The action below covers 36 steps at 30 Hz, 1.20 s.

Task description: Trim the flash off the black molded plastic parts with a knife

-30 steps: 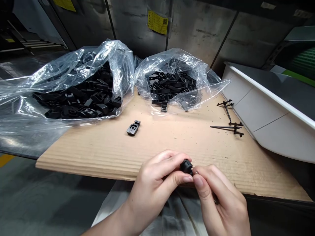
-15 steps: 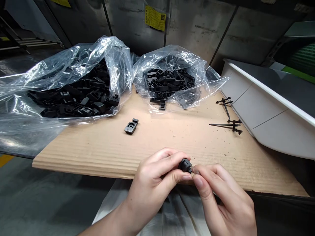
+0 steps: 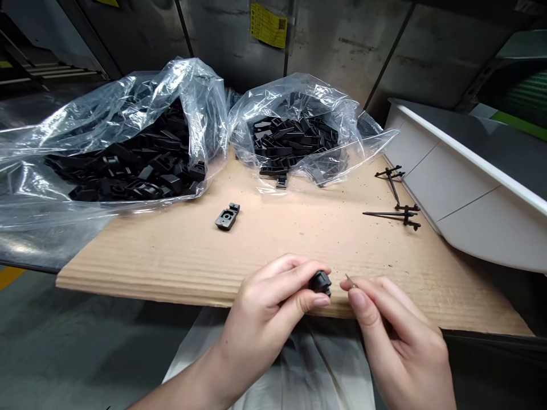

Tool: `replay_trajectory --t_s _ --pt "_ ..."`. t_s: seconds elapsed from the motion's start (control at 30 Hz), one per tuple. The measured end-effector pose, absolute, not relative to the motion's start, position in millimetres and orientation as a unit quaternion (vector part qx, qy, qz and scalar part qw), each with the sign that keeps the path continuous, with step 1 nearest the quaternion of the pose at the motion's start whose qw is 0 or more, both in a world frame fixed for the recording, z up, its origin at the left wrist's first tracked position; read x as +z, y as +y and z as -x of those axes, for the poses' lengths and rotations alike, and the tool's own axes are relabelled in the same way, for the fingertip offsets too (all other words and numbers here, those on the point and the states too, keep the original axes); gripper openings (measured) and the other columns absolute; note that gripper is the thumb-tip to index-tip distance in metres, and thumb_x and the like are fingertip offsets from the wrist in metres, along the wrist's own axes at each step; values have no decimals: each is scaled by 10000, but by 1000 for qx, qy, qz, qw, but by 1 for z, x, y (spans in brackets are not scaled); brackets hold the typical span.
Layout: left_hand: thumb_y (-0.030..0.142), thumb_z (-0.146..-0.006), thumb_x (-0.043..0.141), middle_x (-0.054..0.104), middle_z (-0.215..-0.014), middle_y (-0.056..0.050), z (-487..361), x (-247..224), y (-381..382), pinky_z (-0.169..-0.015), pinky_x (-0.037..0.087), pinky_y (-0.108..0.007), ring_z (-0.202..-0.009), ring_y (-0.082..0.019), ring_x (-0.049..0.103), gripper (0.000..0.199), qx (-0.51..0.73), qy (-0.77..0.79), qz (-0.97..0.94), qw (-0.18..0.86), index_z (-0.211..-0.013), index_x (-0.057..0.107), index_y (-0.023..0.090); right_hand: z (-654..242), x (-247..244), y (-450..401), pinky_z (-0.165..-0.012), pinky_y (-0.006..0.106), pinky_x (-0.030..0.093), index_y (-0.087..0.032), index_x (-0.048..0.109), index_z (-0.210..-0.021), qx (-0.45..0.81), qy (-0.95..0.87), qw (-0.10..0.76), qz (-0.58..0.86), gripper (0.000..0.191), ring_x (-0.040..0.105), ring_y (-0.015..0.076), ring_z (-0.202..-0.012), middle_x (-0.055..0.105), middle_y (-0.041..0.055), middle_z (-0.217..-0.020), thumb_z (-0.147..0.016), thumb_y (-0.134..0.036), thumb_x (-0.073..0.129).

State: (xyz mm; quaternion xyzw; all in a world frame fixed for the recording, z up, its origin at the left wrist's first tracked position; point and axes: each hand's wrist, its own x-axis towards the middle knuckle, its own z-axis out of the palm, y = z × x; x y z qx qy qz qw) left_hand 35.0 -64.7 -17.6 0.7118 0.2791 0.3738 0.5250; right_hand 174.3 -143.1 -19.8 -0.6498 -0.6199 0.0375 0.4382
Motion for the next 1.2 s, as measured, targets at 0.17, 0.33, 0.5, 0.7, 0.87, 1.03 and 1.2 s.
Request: replay_trajectory --t_s 0.17,0.33,0.5,0.7,0.87,1.03,1.2 --pt "122 -829 527 620 -897 -1 -34 -16 -63 -746 434 -155 -839 -128 577 184 348 267 -733 520 -957 634 197 -171 -11 -141 -500 153 457 -211 573 -939 77 -616 453 640 170 569 85 -627 585 10 -771 -789 -143 534" --pt "142 -853 496 612 -903 -6 -34 -16 -63 -745 423 -154 -847 -130 568 181 325 255 -753 511 -980 615 194 -171 -3 -138 -530 127 453 -189 588 -939 63 -651 426 625 209 566 63 -666 590 10 -808 -776 -76 523" --pt "166 -860 489 613 -941 -6 -34 -16 -64 -757 422 -163 -874 -135 570 185 320 258 -771 487 -1001 603 206 -173 -2 -136 -597 188 475 -183 558 -886 13 -692 408 595 209 573 92 -672 606 13 -749 -749 -27 537" --pt "157 -850 495 618 -935 -13 -34 -16 -62 -754 432 -169 -880 -147 573 192 316 247 -780 480 -996 611 200 -171 -5 -133 -561 193 451 -181 555 -841 -27 -687 397 608 191 551 88 -614 585 4 -698 -730 -27 541" --pt "142 -840 513 616 -923 0 -34 -17 -61 -755 419 -155 -855 -127 573 217 324 237 -772 493 -1029 600 203 -172 3 -133 -440 166 390 -201 539 -741 13 -618 422 663 94 468 58 -490 532 -27 -632 -780 -118 518" --pt "110 -832 517 608 -855 8 -36 -15 -61 -710 422 -130 -786 -107 572 188 322 224 -768 505 -972 615 186 -177 3 -137 -482 137 438 -214 599 -902 120 -651 414 624 151 564 73 -617 576 -8 -732 -796 -137 526" --pt "136 -838 524 595 -845 6 -35 -15 -63 -710 418 -147 -789 -115 562 152 315 242 -765 507 -946 613 195 -178 -2 -142 -518 155 467 -183 597 -1002 113 -673 420 598 256 583 91 -653 583 16 -737 -777 -83 528"
